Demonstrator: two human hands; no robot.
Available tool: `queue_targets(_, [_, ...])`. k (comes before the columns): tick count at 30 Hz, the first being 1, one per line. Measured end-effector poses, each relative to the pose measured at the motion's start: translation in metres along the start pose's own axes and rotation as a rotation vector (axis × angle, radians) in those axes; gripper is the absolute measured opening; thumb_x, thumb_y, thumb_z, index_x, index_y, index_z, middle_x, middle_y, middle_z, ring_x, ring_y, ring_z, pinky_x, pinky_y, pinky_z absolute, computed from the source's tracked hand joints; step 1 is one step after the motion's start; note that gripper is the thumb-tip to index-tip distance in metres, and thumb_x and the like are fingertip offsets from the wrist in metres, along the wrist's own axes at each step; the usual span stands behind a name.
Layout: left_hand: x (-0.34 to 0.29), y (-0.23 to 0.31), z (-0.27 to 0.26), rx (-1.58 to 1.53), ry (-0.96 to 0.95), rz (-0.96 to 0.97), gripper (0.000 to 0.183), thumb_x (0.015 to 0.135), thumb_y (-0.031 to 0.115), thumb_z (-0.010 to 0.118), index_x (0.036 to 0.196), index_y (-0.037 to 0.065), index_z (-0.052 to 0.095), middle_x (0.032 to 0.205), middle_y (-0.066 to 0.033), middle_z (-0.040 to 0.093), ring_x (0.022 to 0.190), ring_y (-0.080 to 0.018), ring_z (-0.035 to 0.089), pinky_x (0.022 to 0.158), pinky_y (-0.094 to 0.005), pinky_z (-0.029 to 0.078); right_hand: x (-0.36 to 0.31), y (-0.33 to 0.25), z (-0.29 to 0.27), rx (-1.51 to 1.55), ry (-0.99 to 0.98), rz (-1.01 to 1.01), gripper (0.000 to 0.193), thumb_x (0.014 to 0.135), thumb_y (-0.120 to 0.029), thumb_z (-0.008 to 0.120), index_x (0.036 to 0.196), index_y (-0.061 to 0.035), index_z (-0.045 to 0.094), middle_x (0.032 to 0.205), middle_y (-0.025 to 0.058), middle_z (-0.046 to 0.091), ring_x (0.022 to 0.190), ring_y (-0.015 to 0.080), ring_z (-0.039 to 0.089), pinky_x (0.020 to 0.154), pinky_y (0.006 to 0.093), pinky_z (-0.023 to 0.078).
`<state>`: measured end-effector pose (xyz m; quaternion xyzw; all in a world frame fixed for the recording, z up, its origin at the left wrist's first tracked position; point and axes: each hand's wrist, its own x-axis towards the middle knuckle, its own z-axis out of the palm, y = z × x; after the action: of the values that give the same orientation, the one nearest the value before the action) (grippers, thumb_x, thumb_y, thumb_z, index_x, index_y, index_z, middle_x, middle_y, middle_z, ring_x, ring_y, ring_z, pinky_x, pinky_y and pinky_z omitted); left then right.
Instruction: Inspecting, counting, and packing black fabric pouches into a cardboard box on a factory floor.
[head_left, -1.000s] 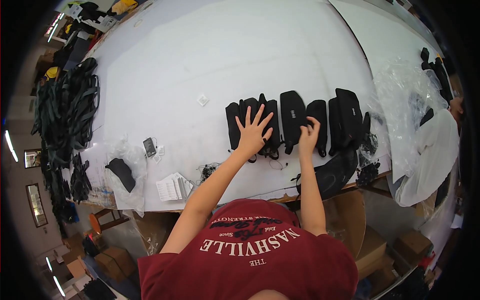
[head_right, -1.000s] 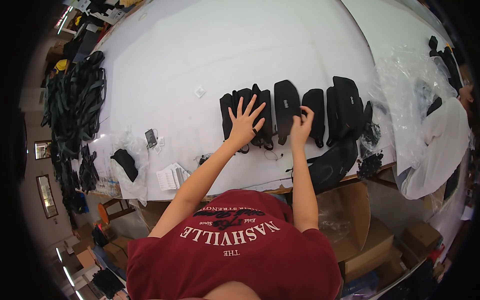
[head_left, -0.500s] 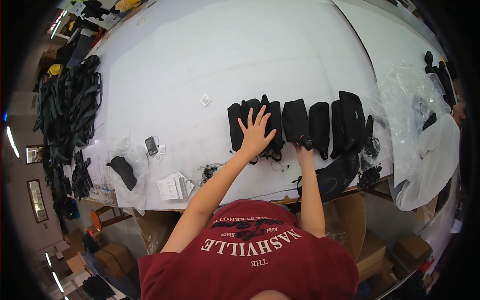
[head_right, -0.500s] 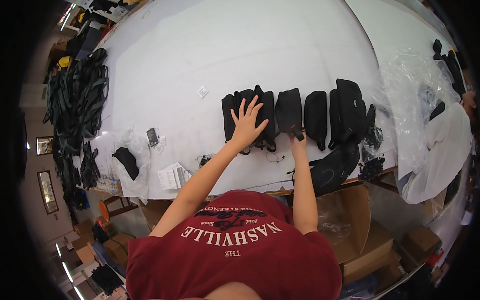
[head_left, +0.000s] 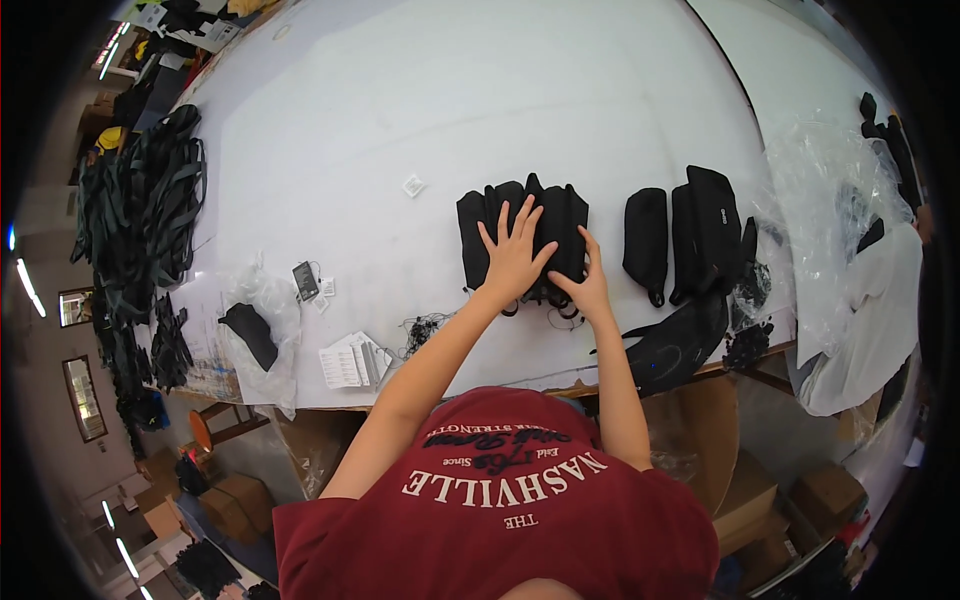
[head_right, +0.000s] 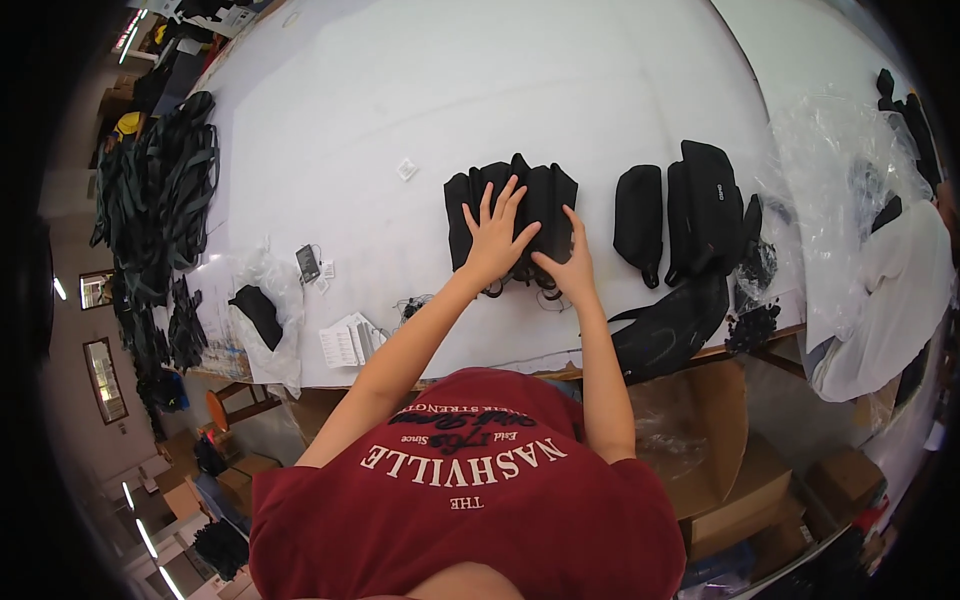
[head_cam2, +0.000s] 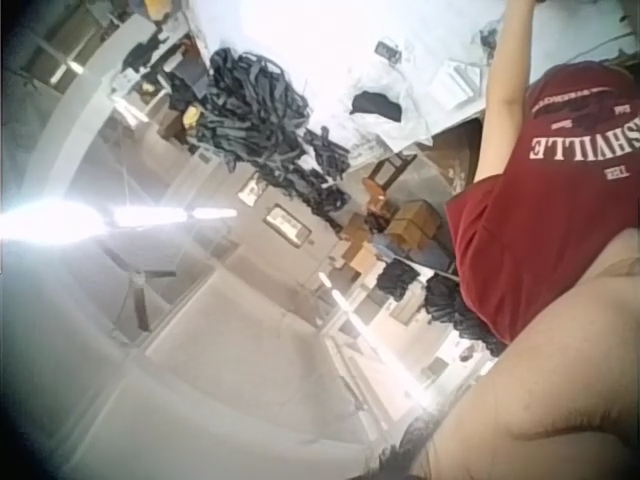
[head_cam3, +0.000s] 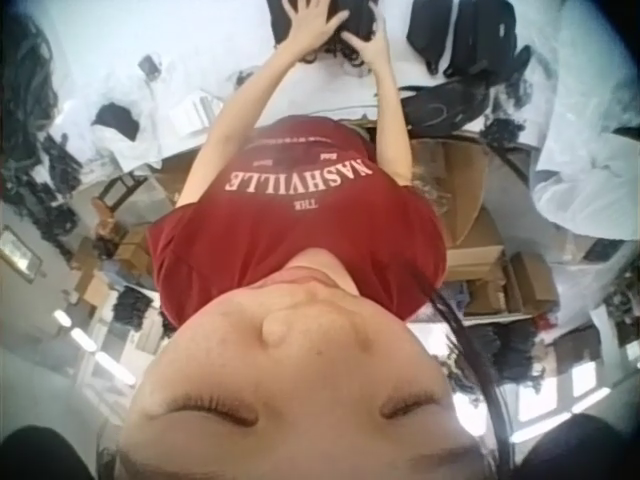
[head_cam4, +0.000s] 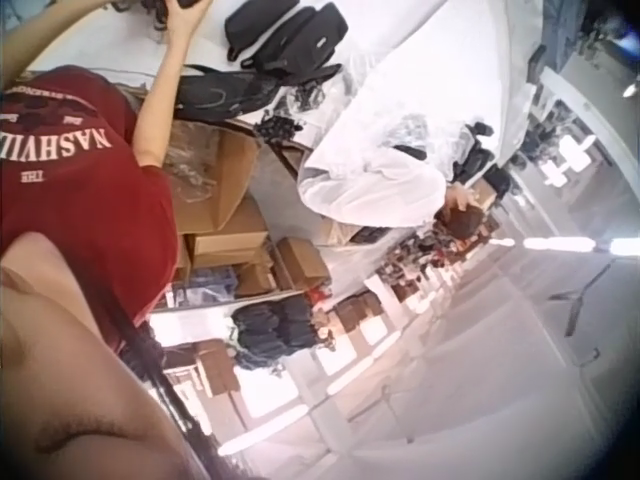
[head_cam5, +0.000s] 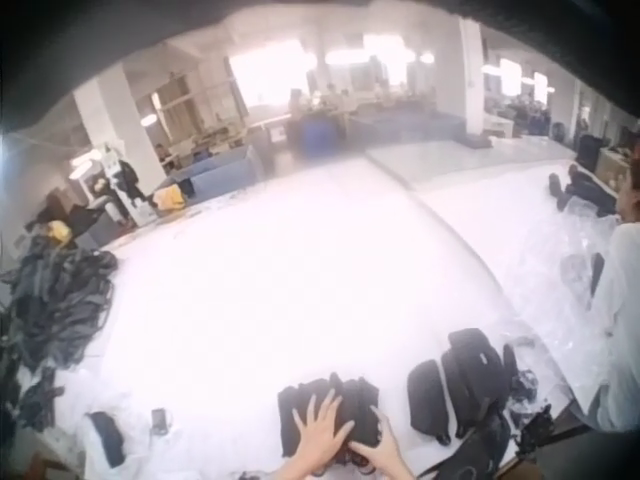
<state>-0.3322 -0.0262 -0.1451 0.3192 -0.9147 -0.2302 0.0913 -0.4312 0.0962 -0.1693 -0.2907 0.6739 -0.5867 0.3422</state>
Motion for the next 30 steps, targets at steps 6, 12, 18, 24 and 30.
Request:
queue_targets(6, [0.005,0.01,-0.005,0.028,0.0,0.037,0.056,0.089,0.036,0.05,0.14,0.02,0.032,0.15,-0.0002,0.02,0.138,-0.0322,0.012,0.103,-0.0652,0.004,0.016,0.008,-0.003,0.118,-0.075,-0.015,0.084,0.073,-0.014,0.072,0.142,-0.013,0.025,0.139,0.013,0.038,0.126,0.0285,0.038,0.104,0.0394,0.032])
queue_targets(12, [0.02,0.007,-0.002,0.076,-0.094,0.408,0.043,0.092,0.031,0.047,0.134,0.024,0.044,0.146,0.0023,0.03,0.136,-0.0259,0.022,0.108,-0.0547,0.012,0.015,0.019,-0.031,-0.835,-0.004,-0.138,0.08,0.073,-0.034,0.07,0.141,-0.0222,0.031,0.14,0.0148,0.035,0.128,0.0358,0.033,0.105,0.0481,0.025])
queue_targets(18, [0.019,0.012,-0.001,0.097,-0.111,0.389,0.043,0.092,0.031,0.047,0.135,0.025,0.043,0.144,0.0016,0.033,0.134,-0.0262,0.027,0.108,-0.0554,0.013,0.01,0.019,-0.077,-1.047,0.555,0.098,0.062,0.074,-0.022,0.067,0.133,-0.0196,0.046,0.138,0.0137,0.039,0.126,0.0341,0.037,0.101,0.0461,0.032])
queue_targets(24, [0.028,0.04,-0.006,0.079,-0.105,0.355,0.045,0.092,0.031,0.046,0.136,0.021,0.041,0.145,-0.0009,0.033,0.131,-0.027,0.032,0.109,-0.0527,0.013,0.002,0.011,-0.032,-0.076,0.148,0.009,0.06,0.081,-0.015,0.061,0.137,-0.0125,0.04,0.132,0.0168,0.047,0.115,0.0275,0.051,0.098,0.034,0.039])
queue_targets(30, [0.029,0.031,0.016,0.182,-0.053,0.45,0.047,0.093,0.034,0.043,0.138,0.019,0.038,0.144,-0.0019,0.033,0.133,-0.0257,0.029,0.11,-0.0466,0.015,0.012,-0.001,-0.067,-0.802,0.214,-0.159,0.063,0.077,-0.023,0.066,0.135,-0.0183,0.042,0.137,0.0154,0.039,0.128,0.0323,0.035,0.105,0.0435,0.028])
